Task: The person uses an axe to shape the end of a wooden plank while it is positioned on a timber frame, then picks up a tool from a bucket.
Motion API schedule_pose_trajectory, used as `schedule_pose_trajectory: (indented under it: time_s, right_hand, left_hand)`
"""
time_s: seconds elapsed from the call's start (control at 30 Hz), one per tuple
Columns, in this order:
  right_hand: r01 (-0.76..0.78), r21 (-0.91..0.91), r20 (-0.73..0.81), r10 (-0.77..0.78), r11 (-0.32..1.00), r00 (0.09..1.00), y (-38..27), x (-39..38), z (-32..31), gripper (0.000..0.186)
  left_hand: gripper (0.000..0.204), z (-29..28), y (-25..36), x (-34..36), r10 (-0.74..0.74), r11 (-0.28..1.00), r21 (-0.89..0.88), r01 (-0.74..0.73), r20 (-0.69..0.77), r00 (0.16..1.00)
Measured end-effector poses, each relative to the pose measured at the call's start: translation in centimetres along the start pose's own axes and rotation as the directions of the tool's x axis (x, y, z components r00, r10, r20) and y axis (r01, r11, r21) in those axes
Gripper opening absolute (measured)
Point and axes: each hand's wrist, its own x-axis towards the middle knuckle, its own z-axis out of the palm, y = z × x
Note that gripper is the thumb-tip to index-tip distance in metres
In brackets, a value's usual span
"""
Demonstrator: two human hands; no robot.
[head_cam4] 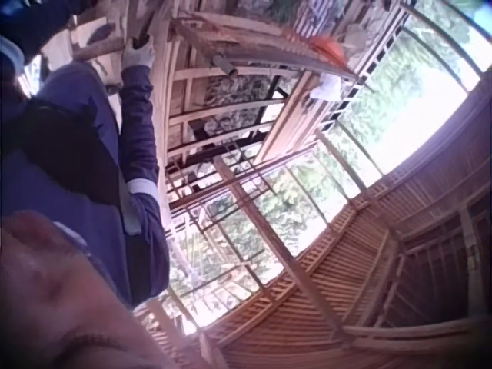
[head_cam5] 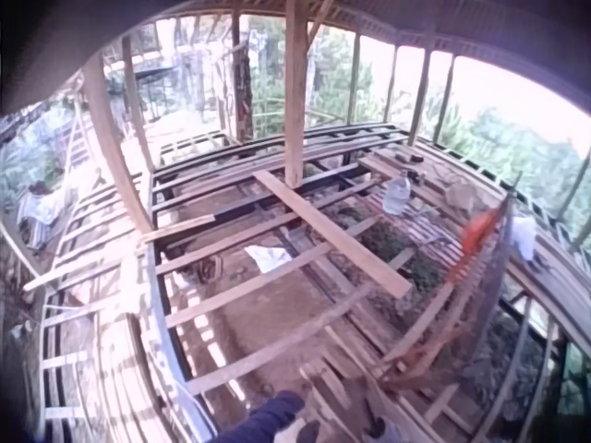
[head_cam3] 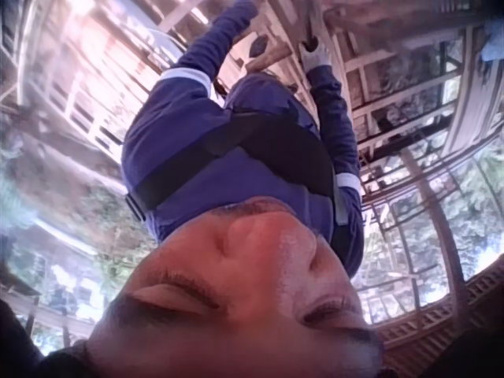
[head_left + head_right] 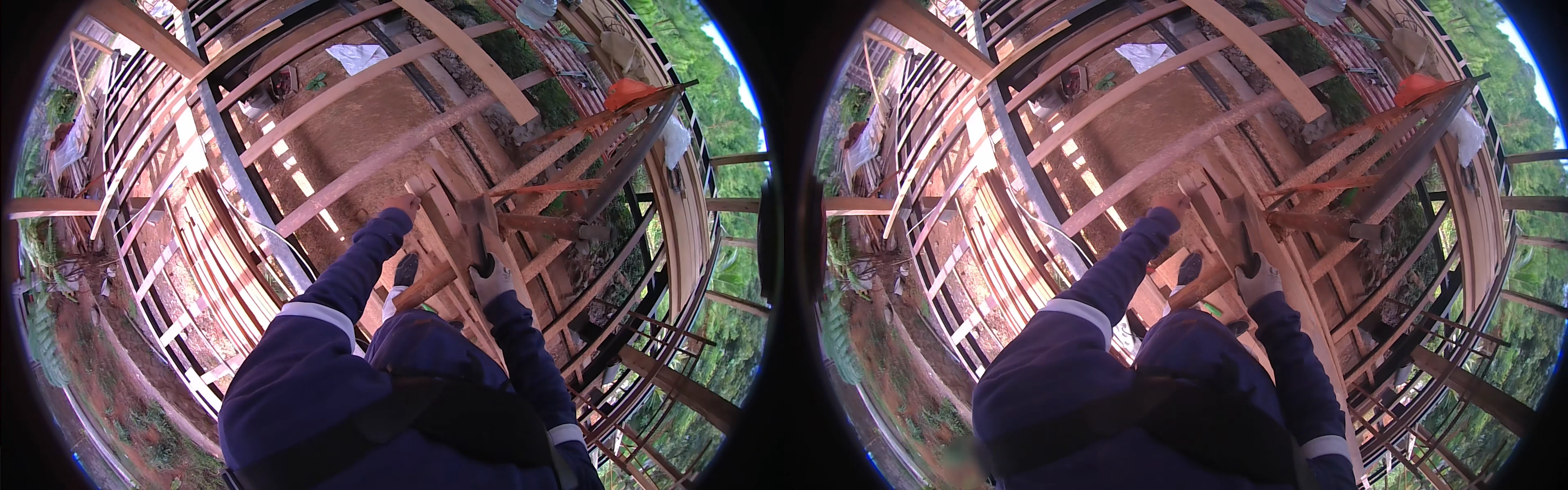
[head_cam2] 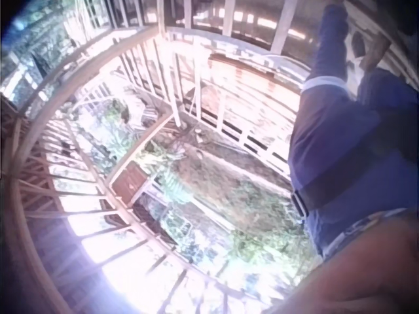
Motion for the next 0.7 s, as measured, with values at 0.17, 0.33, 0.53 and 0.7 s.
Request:
schedule_pose_trajectory:
  time_s: [0.17,0.33,0.53,0.7]
  right_hand:
    - [0.037,0.019,-0.04,-0.036,0.999,0.999,-2.2,2.2,-0.3,0.03]
    - [0.047,0.167,-0.064,-0.037,0.985,0.997,-4.5,3.6,-0.5,0.031]
    - [0.483,-0.047,-0.388,-0.461,0.874,0.798,-7.3,3.8,-0.2,0.035]
    - [-0.005,-0.448,0.07,0.041,0.894,0.997,-2.2,8.1,4.0,0.045]
  left_hand:
    - [0.035,-1.3,0.8,-0.2,-0.004,0.984,-0.178,0.02,0.089,0.996]
    - [0.035,-1.9,0.9,0.3,-0.054,0.994,-0.087,0.067,0.146,0.988]
    - [0.035,-1.9,0.8,0.2,-0.017,1.0,-0.002,0.017,0.097,0.995]
    - [0.033,-0.7,0.6,1.1,0.041,0.998,0.044,-0.045,0.074,0.996]
